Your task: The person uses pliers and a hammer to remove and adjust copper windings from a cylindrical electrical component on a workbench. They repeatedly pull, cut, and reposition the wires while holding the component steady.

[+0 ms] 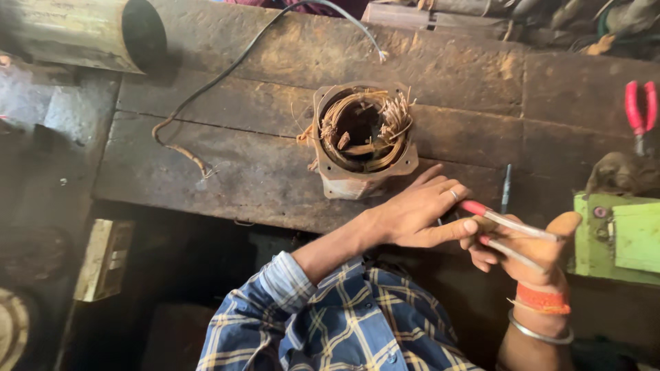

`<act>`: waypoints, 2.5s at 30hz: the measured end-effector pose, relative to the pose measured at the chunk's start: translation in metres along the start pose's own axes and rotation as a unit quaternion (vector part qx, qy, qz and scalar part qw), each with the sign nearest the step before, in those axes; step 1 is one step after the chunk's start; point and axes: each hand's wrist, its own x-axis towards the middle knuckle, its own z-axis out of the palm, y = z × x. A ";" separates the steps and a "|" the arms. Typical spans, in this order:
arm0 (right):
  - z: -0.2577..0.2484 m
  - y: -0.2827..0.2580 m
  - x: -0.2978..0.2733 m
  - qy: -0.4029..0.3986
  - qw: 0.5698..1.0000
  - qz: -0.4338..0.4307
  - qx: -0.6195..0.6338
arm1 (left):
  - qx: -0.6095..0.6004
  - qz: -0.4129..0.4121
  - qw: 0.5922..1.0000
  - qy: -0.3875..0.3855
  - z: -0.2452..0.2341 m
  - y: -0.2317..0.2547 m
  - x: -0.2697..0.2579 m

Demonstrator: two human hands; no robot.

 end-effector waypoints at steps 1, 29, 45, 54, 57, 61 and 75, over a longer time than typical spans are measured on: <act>0.009 -0.008 -0.004 0.045 0.997 -0.010 -0.057 | -0.028 -0.015 0.999 -0.006 0.005 -0.002 0.003; 0.231 -0.001 0.126 -0.076 0.742 -0.626 -0.228 | -0.271 0.017 0.945 0.182 -0.153 0.012 0.024; 0.266 -0.002 0.137 -0.034 0.731 -0.625 -0.272 | -0.313 0.011 0.930 0.191 -0.143 -0.014 0.008; 0.277 -0.026 0.137 0.095 0.700 -0.551 -0.444 | -0.223 0.046 0.973 0.031 -0.178 0.007 -0.011; 0.266 -0.059 0.136 0.007 0.718 -0.495 -0.490 | -0.087 0.080 0.992 0.037 -0.176 0.013 -0.012; 0.265 -0.103 0.139 -0.167 0.712 -0.434 -0.527 | 0.004 0.035 0.992 0.121 -0.144 0.022 -0.003; 0.272 -0.105 0.154 -0.143 0.616 -0.537 -0.558 | 0.029 -0.074 0.953 0.291 -0.090 0.013 -0.005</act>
